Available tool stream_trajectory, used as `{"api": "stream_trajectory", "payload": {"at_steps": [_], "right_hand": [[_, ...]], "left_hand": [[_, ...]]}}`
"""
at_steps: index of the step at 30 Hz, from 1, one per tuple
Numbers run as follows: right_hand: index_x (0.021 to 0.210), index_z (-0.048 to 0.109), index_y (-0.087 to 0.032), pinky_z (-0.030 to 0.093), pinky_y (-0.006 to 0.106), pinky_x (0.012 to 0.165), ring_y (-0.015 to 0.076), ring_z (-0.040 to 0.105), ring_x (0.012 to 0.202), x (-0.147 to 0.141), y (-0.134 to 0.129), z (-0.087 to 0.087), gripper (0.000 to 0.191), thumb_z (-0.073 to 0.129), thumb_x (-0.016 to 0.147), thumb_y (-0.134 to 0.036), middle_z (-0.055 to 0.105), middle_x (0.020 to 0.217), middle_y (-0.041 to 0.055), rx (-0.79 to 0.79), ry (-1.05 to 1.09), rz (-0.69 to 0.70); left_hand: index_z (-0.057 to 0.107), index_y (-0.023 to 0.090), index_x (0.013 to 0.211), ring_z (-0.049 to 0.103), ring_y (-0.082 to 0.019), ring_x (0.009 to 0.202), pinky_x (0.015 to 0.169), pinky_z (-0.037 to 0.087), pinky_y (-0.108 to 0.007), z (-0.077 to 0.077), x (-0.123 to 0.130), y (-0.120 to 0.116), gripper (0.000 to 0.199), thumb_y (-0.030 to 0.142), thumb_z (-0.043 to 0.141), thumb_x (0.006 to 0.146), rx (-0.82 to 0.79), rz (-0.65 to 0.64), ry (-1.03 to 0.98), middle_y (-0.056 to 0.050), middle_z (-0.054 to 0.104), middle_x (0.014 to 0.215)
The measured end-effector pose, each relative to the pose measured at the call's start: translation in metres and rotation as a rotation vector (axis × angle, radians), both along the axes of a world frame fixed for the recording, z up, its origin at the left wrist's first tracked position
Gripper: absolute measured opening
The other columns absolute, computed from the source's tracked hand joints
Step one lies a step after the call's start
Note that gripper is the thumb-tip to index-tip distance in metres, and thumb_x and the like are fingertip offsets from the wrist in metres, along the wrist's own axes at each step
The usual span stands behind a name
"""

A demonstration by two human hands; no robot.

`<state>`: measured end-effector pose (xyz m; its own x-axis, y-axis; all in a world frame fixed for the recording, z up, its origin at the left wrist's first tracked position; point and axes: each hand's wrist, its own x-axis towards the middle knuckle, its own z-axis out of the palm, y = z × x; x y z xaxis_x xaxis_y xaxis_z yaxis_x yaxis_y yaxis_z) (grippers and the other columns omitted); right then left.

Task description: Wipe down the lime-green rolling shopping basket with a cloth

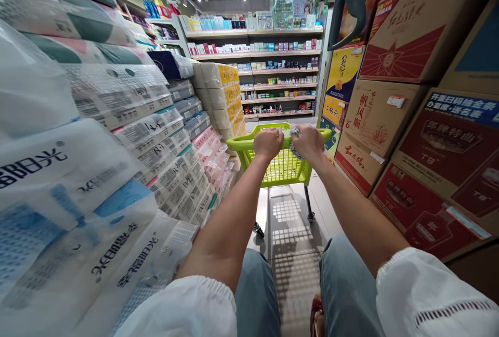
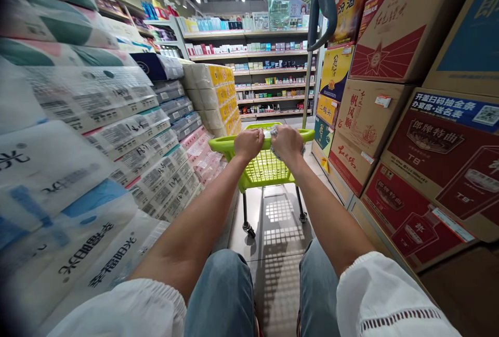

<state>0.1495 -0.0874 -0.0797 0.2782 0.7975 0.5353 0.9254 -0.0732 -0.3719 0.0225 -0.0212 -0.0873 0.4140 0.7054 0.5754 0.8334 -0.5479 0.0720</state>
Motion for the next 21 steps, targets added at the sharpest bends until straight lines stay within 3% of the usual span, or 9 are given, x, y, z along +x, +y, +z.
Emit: {"api": "stream_trajectory", "payload": {"at_steps": [3,5,9,12,15,18,21], "right_hand": [[0.111,0.069,-0.021,0.044,0.029,0.077,0.0219,0.061,0.095,-0.028,-0.002,-0.001,0.037,0.039,0.096,-0.036,0.070,0.109,0.0091,0.055,-0.060,0.070],[0.111,0.069,-0.021,0.044,0.030,0.079,0.0228,0.060,0.098,-0.031,-0.003,-0.002,0.037,0.039,0.096,-0.038,0.070,0.111,0.0088,0.068,-0.083,0.077],[0.108,0.070,-0.020,0.044,0.030,0.075,0.0219,0.062,0.091,0.000,0.000,-0.003,0.039,0.038,0.096,-0.040,0.072,0.105,0.0091,0.013,-0.036,0.026],[0.111,0.069,-0.023,0.045,0.030,0.072,0.0224,0.064,0.089,0.028,0.004,-0.002,0.038,0.042,0.094,-0.043,0.072,0.103,0.0089,-0.045,0.027,-0.061],[0.110,0.070,-0.024,0.045,0.031,0.073,0.0237,0.064,0.091,0.033,0.007,0.000,0.035,0.045,0.092,-0.042,0.072,0.103,0.0093,-0.067,0.008,-0.078],[0.101,0.072,-0.022,0.045,0.031,0.072,0.0243,0.065,0.089,0.021,0.009,0.002,0.032,0.046,0.090,-0.039,0.072,0.100,0.0104,-0.076,-0.037,-0.085],[0.100,0.071,-0.021,0.044,0.030,0.071,0.0239,0.065,0.087,0.008,0.007,0.002,0.034,0.045,0.091,-0.039,0.072,0.099,0.0118,-0.060,-0.062,-0.051]], "left_hand": [[0.074,0.018,0.094,0.067,-0.021,0.097,0.081,0.050,-0.030,0.000,0.000,0.001,0.040,0.030,0.036,0.097,0.036,-0.016,0.044,-0.008,0.074,0.105],[0.074,0.018,0.096,0.066,-0.021,0.099,0.081,0.050,-0.030,0.000,-0.003,0.002,0.041,0.031,0.035,0.098,0.052,-0.022,0.058,-0.007,0.073,0.108],[0.075,0.018,0.096,0.068,-0.018,0.095,0.078,0.050,-0.028,0.000,-0.014,0.009,0.059,0.038,0.020,0.102,0.045,-0.019,0.009,-0.006,0.073,0.111],[0.075,0.019,0.102,0.067,-0.018,0.096,0.075,0.050,-0.027,0.000,-0.024,0.015,0.059,0.039,0.020,0.102,0.029,-0.016,-0.012,-0.005,0.072,0.116],[0.074,0.019,0.103,0.067,-0.018,0.091,0.071,0.050,-0.027,0.003,-0.029,0.019,0.057,0.039,0.021,0.101,-0.020,0.014,0.001,-0.006,0.072,0.114],[0.074,0.016,0.094,0.066,-0.018,0.085,0.077,0.050,-0.030,0.010,-0.022,0.016,0.055,0.037,0.023,0.101,-0.022,0.030,0.046,-0.009,0.074,0.101],[0.072,0.016,0.092,0.066,-0.017,0.086,0.086,0.049,-0.031,0.015,0.000,0.010,0.052,0.036,0.025,0.101,0.032,-0.104,0.062,-0.008,0.073,0.097]]}}
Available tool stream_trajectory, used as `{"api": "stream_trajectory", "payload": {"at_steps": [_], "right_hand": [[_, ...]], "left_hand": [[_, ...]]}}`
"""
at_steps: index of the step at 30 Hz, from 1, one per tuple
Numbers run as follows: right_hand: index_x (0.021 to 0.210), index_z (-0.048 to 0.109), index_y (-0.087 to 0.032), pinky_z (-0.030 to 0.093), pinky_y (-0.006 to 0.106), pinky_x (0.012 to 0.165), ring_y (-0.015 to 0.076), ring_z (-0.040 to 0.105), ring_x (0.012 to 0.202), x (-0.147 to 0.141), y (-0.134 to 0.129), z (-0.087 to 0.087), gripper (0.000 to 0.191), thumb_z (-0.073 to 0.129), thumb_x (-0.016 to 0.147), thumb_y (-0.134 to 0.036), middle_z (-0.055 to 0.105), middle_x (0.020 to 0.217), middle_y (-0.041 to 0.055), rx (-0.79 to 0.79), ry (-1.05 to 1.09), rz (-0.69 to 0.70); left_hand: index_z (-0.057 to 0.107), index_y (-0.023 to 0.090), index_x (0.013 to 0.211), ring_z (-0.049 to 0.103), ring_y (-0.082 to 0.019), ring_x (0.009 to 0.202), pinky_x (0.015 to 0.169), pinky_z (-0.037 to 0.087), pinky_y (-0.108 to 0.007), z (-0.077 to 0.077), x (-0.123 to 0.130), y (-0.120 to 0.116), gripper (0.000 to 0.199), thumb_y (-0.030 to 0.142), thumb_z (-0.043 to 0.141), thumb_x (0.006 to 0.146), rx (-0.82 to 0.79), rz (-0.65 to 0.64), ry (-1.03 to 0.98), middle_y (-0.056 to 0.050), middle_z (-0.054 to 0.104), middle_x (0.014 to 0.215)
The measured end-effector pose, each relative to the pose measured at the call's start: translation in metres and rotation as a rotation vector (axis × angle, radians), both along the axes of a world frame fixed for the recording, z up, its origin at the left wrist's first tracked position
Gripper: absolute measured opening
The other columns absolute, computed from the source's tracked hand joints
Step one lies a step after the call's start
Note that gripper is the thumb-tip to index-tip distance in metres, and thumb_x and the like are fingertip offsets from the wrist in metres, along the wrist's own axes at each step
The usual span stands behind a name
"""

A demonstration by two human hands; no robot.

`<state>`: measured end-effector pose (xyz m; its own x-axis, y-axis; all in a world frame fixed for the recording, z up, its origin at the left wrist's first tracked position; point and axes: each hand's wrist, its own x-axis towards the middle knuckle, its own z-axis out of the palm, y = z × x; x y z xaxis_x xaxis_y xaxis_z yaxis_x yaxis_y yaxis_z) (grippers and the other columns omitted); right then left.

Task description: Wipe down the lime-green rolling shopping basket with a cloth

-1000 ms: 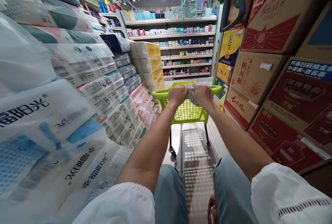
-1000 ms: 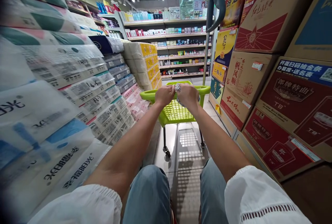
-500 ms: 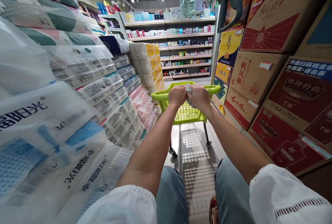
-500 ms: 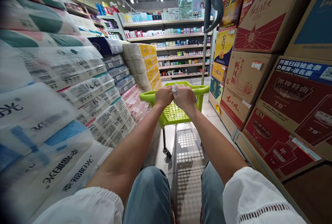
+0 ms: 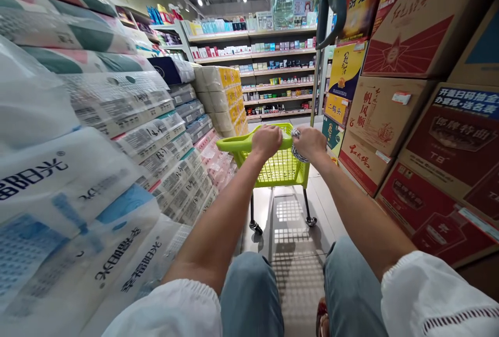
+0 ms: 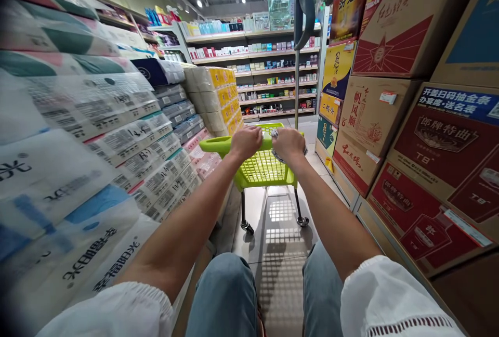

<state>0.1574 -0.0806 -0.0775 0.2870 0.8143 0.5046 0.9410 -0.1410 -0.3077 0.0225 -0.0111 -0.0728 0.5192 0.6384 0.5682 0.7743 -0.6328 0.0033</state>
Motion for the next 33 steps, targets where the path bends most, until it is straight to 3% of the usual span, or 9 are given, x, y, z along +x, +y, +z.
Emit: {"api": "stream_trajectory", "payload": {"at_steps": [1,4,8,14,17,21,29,33], "right_hand": [[0.101,0.071,-0.021,0.044,0.030,0.070,0.0237,0.065,0.087,-0.003,-0.001,0.000,0.035,0.044,0.091,-0.040,0.072,0.099,0.0121,0.005,0.001,0.019],[0.101,0.071,-0.022,0.043,0.029,0.069,0.0235,0.065,0.085,-0.005,-0.005,-0.002,0.036,0.042,0.092,-0.042,0.072,0.097,0.0112,0.025,0.006,0.085],[0.099,0.071,-0.023,0.042,0.028,0.068,0.0219,0.065,0.084,0.009,-0.005,-0.001,0.035,0.044,0.091,-0.044,0.073,0.097,0.0088,0.016,0.032,0.154],[0.107,0.071,-0.024,0.042,0.027,0.066,0.0203,0.064,0.086,0.043,0.008,0.003,0.034,0.047,0.089,-0.040,0.073,0.102,0.0071,0.004,0.229,0.048],[0.105,0.070,-0.024,0.042,0.027,0.065,0.0197,0.064,0.081,0.028,0.007,0.000,0.034,0.044,0.091,-0.040,0.073,0.097,0.0066,-0.001,0.194,0.096],[0.103,0.069,-0.022,0.043,0.029,0.071,0.0220,0.063,0.089,-0.002,-0.002,-0.008,0.033,0.044,0.091,-0.039,0.071,0.104,0.0097,0.053,0.021,0.143],[0.113,0.068,-0.024,0.044,0.028,0.066,0.0211,0.064,0.086,0.041,0.001,-0.005,0.035,0.043,0.093,-0.039,0.072,0.103,0.0069,0.021,0.167,0.024],[0.107,0.070,-0.023,0.044,0.028,0.069,0.0209,0.063,0.088,0.014,-0.006,-0.009,0.033,0.045,0.092,-0.037,0.072,0.103,0.0074,0.035,0.084,0.135]], "left_hand": [[0.072,0.016,0.093,0.066,-0.017,0.087,0.085,0.049,-0.032,0.000,0.008,-0.001,0.052,0.037,0.025,0.101,0.008,-0.026,-0.002,-0.008,0.073,0.098],[0.071,0.016,0.089,0.066,-0.019,0.080,0.075,0.050,-0.032,-0.004,0.020,-0.001,0.060,0.038,0.017,0.102,-0.057,0.068,-0.006,-0.010,0.072,0.091],[0.070,0.015,0.076,0.066,-0.019,0.085,0.079,0.049,-0.031,-0.012,0.011,0.002,0.064,0.041,0.017,0.102,0.043,-0.050,0.106,-0.009,0.071,0.086],[0.066,0.014,0.064,0.064,-0.017,0.071,0.067,0.048,-0.029,-0.015,0.010,0.002,0.070,0.043,0.015,0.101,0.047,-0.044,0.067,-0.009,0.068,0.075],[0.068,0.014,0.067,0.063,-0.018,0.070,0.065,0.047,-0.030,-0.017,0.016,0.004,0.066,0.040,0.018,0.101,0.026,-0.006,0.083,-0.010,0.067,0.074],[0.071,0.015,0.075,0.064,-0.019,0.077,0.070,0.047,-0.031,-0.017,0.015,0.005,0.050,0.033,0.030,0.097,0.063,-0.003,0.126,-0.010,0.070,0.081],[0.067,0.014,0.065,0.062,-0.016,0.066,0.058,0.044,-0.027,-0.015,0.011,-0.003,0.067,0.039,0.016,0.100,0.029,0.021,0.071,-0.009,0.067,0.074],[0.070,0.014,0.072,0.064,-0.019,0.073,0.063,0.046,-0.029,-0.013,0.015,-0.004,0.059,0.037,0.023,0.099,0.006,0.055,0.105,-0.011,0.069,0.078]]}}
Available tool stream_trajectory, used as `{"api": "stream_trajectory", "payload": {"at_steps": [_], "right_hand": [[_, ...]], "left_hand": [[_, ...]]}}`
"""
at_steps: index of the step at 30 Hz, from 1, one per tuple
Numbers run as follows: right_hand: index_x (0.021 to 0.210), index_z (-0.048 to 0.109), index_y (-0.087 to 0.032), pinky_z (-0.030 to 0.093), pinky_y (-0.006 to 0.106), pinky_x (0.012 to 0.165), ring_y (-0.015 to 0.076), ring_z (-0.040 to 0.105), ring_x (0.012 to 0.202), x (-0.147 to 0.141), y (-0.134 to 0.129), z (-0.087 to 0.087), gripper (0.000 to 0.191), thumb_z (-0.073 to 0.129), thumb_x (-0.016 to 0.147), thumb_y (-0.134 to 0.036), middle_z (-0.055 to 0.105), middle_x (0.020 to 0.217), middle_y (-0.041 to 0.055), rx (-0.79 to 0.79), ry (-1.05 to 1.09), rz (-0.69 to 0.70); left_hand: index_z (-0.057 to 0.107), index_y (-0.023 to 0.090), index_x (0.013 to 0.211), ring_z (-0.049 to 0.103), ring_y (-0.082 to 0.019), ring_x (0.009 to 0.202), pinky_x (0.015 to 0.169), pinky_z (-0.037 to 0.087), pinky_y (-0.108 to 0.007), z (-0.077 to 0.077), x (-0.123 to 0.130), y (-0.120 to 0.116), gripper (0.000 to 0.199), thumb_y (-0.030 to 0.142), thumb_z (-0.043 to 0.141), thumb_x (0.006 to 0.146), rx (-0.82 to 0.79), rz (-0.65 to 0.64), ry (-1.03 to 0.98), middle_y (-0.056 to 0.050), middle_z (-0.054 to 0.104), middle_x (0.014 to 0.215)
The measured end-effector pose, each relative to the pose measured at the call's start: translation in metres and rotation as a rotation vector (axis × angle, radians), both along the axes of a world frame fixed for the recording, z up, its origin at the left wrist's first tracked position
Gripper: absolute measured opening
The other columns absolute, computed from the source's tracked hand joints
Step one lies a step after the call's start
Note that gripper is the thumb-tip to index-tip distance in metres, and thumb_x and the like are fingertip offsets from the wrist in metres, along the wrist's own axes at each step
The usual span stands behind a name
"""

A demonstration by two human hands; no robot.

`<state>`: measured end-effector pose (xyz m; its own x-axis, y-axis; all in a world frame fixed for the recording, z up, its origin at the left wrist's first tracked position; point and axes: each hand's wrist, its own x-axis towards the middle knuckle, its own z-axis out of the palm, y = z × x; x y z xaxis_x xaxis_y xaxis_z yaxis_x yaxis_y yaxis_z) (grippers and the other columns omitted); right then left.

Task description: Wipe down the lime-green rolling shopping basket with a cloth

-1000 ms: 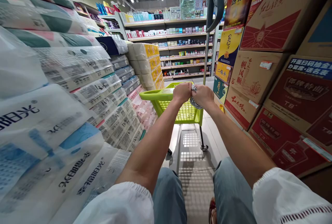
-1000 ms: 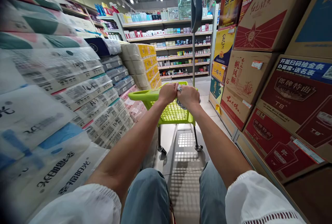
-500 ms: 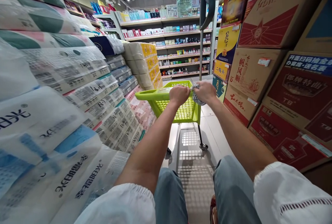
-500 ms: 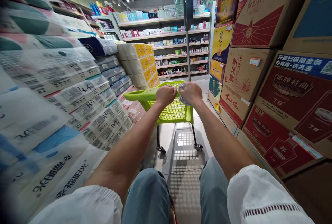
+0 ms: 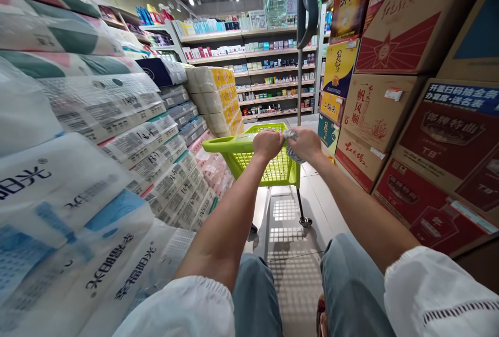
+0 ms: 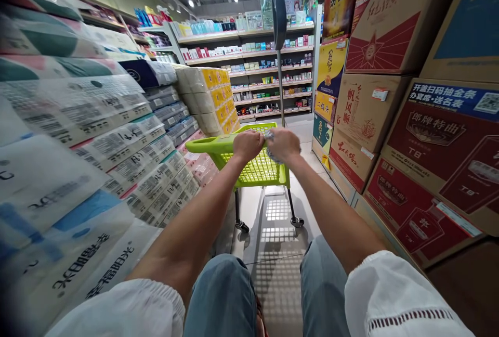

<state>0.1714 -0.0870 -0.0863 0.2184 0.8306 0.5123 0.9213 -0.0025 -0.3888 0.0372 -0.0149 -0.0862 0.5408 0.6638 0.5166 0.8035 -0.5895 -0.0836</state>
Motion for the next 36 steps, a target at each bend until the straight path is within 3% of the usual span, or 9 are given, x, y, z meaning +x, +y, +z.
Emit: {"api": "stream_trajectory", "payload": {"at_steps": [4,8,13,21,27,32,36], "right_hand": [[0.101,0.071,-0.023,0.043,0.027,0.068,0.0207,0.063,0.086,-0.013,-0.002,-0.004,0.032,0.045,0.091,-0.039,0.072,0.102,0.0079,0.067,-0.017,0.040],[0.103,0.072,-0.023,0.041,0.025,0.063,0.0174,0.062,0.074,0.025,0.011,0.001,0.034,0.045,0.089,-0.039,0.073,0.093,0.0052,-0.001,0.182,0.038],[0.098,0.074,-0.020,0.039,0.022,0.065,0.0159,0.063,0.082,0.053,0.021,0.004,0.031,0.050,0.081,-0.032,0.074,0.097,0.0030,0.023,0.226,0.215],[0.084,0.072,-0.019,0.039,0.022,0.066,0.0154,0.061,0.077,0.018,0.015,0.003,0.026,0.050,0.080,-0.033,0.072,0.084,0.0018,0.052,0.243,0.262],[0.088,0.070,-0.020,0.043,0.023,0.073,0.0161,0.062,0.081,-0.005,0.007,0.003,0.025,0.051,0.080,-0.034,0.073,0.090,0.0017,0.083,0.233,0.306],[0.089,0.067,-0.021,0.043,0.024,0.072,0.0164,0.061,0.080,-0.021,0.002,-0.001,0.027,0.046,0.083,-0.036,0.070,0.086,0.0012,0.097,0.258,0.342],[0.090,0.065,-0.020,0.043,0.025,0.073,0.0166,0.059,0.080,-0.017,0.009,-0.007,0.026,0.043,0.084,-0.033,0.069,0.089,0.0031,0.107,0.240,0.355]], "left_hand": [[0.071,0.014,0.073,0.065,-0.019,0.077,0.065,0.045,-0.029,0.001,-0.003,-0.002,0.057,0.037,0.025,0.098,0.024,0.010,0.007,-0.011,0.070,0.083],[0.068,0.014,0.065,0.060,-0.016,0.064,0.056,0.042,-0.028,0.001,-0.007,-0.005,0.065,0.038,0.018,0.099,-0.015,-0.023,-0.047,-0.010,0.066,0.071],[0.068,0.014,0.062,0.057,-0.016,0.060,0.052,0.037,-0.028,0.001,-0.009,-0.002,0.061,0.036,0.023,0.096,0.036,-0.006,-0.048,-0.010,0.066,0.071],[0.070,0.014,0.069,0.061,-0.015,0.066,0.060,0.042,-0.028,0.002,-0.036,0.011,0.058,0.035,0.023,0.097,0.029,-0.005,-0.018,-0.010,0.071,0.083],[0.072,0.012,0.085,0.066,-0.020,0.087,0.082,0.047,-0.032,0.011,-0.047,0.009,0.057,0.037,0.022,0.099,0.006,0.036,-0.001,-0.013,0.072,0.097],[0.070,0.016,0.085,0.065,-0.019,0.075,0.068,0.048,-0.030,0.009,-0.029,-0.007,0.060,0.043,0.019,0.100,-0.157,0.055,-0.143,-0.012,0.072,0.090],[0.068,0.017,0.077,0.062,-0.017,0.067,0.066,0.047,-0.030,-0.002,-0.021,-0.015,0.067,0.043,0.011,0.101,-0.151,0.068,-0.218,-0.010,0.071,0.079]]}}
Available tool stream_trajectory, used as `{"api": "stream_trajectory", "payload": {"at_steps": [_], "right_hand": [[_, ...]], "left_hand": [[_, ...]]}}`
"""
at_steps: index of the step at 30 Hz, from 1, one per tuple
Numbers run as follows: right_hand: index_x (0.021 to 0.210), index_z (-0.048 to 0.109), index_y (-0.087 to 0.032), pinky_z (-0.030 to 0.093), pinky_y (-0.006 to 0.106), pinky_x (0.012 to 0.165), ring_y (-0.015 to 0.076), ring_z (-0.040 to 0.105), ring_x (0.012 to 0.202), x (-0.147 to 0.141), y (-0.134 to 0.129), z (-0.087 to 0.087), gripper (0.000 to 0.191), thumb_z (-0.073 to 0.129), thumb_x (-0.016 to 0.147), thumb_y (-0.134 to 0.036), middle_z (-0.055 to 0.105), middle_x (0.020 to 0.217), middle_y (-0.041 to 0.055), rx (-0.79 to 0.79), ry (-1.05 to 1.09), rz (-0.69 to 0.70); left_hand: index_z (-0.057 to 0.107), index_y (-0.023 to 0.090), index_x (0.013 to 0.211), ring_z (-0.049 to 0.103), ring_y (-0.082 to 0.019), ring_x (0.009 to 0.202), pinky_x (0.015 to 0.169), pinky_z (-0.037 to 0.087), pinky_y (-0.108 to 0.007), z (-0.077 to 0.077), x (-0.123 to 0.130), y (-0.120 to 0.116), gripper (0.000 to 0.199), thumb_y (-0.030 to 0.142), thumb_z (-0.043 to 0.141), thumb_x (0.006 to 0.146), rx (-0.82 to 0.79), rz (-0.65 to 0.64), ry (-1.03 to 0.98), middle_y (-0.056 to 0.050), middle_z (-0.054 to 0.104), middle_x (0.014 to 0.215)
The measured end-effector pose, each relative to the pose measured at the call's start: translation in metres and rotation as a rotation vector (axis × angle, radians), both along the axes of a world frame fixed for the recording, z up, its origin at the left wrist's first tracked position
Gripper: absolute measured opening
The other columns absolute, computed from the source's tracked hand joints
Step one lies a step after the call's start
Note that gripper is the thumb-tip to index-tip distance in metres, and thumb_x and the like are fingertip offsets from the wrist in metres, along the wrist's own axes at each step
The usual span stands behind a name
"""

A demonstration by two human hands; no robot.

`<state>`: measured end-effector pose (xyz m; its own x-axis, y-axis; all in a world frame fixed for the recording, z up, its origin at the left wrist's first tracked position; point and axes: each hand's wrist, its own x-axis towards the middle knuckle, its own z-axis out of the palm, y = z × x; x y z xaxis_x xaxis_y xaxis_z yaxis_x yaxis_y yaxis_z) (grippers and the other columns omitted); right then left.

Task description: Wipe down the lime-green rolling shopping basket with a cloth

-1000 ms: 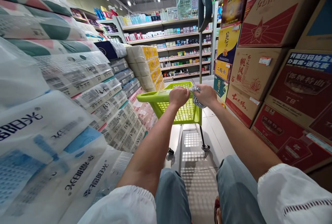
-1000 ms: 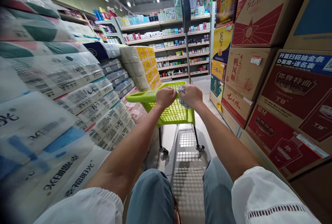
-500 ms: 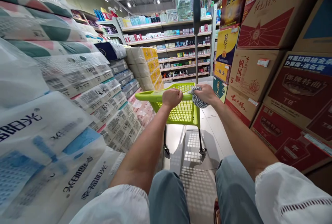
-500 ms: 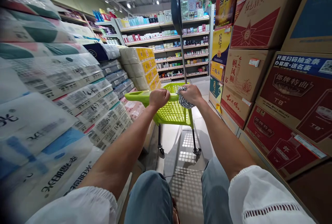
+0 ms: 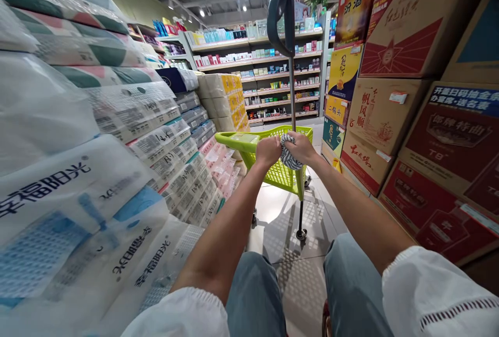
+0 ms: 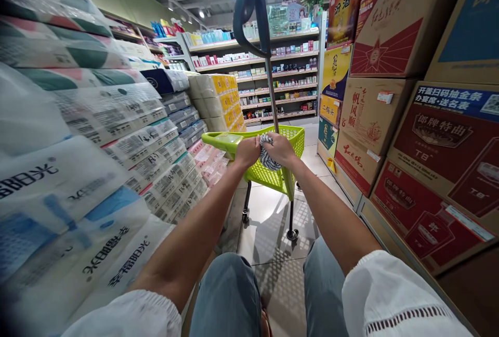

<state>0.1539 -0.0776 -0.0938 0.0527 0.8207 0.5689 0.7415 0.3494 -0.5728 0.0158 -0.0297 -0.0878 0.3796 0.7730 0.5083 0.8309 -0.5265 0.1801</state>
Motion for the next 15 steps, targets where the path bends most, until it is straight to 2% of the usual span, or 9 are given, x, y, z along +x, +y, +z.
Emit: {"api": "stream_trajectory", "payload": {"at_steps": [3,6,9,13,15], "right_hand": [[0.095,0.064,-0.018,0.044,0.027,0.076,0.0174,0.059,0.084,0.015,0.010,-0.008,0.027,0.042,0.084,-0.030,0.068,0.095,0.0050,-0.042,0.010,-0.024],[0.101,0.062,-0.018,0.044,0.029,0.080,0.0190,0.058,0.092,0.024,0.014,-0.016,0.028,0.043,0.083,-0.027,0.066,0.103,0.0069,-0.026,0.040,-0.083],[0.101,0.061,-0.019,0.044,0.029,0.082,0.0193,0.057,0.094,0.016,0.009,-0.021,0.027,0.041,0.084,-0.027,0.065,0.104,0.0063,0.017,0.062,-0.119],[0.102,0.058,-0.020,0.044,0.029,0.085,0.0199,0.057,0.095,-0.007,-0.001,-0.027,0.026,0.042,0.084,-0.028,0.063,0.104,0.0060,0.135,0.076,-0.046],[0.104,0.056,-0.020,0.044,0.029,0.087,0.0206,0.057,0.098,-0.009,-0.001,-0.031,0.026,0.042,0.083,-0.027,0.062,0.106,0.0070,0.170,0.067,-0.028]], "left_hand": [[0.067,0.017,0.072,0.061,-0.017,0.064,0.070,0.047,-0.031,-0.005,-0.001,-0.002,0.070,0.045,0.010,0.101,0.053,-0.062,0.021,-0.009,0.068,0.071],[0.066,0.017,0.069,0.061,-0.017,0.065,0.074,0.047,-0.032,-0.006,0.000,0.000,0.069,0.043,0.011,0.101,0.072,-0.058,0.026,-0.008,0.068,0.070],[0.068,0.018,0.071,0.062,-0.017,0.067,0.074,0.046,-0.032,-0.005,0.004,0.003,0.065,0.040,0.015,0.100,0.057,-0.013,0.041,-0.008,0.070,0.073],[0.072,0.018,0.078,0.064,-0.019,0.077,0.075,0.044,-0.031,-0.005,0.003,0.008,0.057,0.036,0.022,0.099,0.084,0.014,0.078,-0.009,0.073,0.084],[0.072,0.017,0.079,0.064,-0.019,0.080,0.076,0.044,-0.031,-0.006,0.000,0.011,0.056,0.035,0.023,0.099,0.107,0.002,0.080,-0.009,0.074,0.086]]}}
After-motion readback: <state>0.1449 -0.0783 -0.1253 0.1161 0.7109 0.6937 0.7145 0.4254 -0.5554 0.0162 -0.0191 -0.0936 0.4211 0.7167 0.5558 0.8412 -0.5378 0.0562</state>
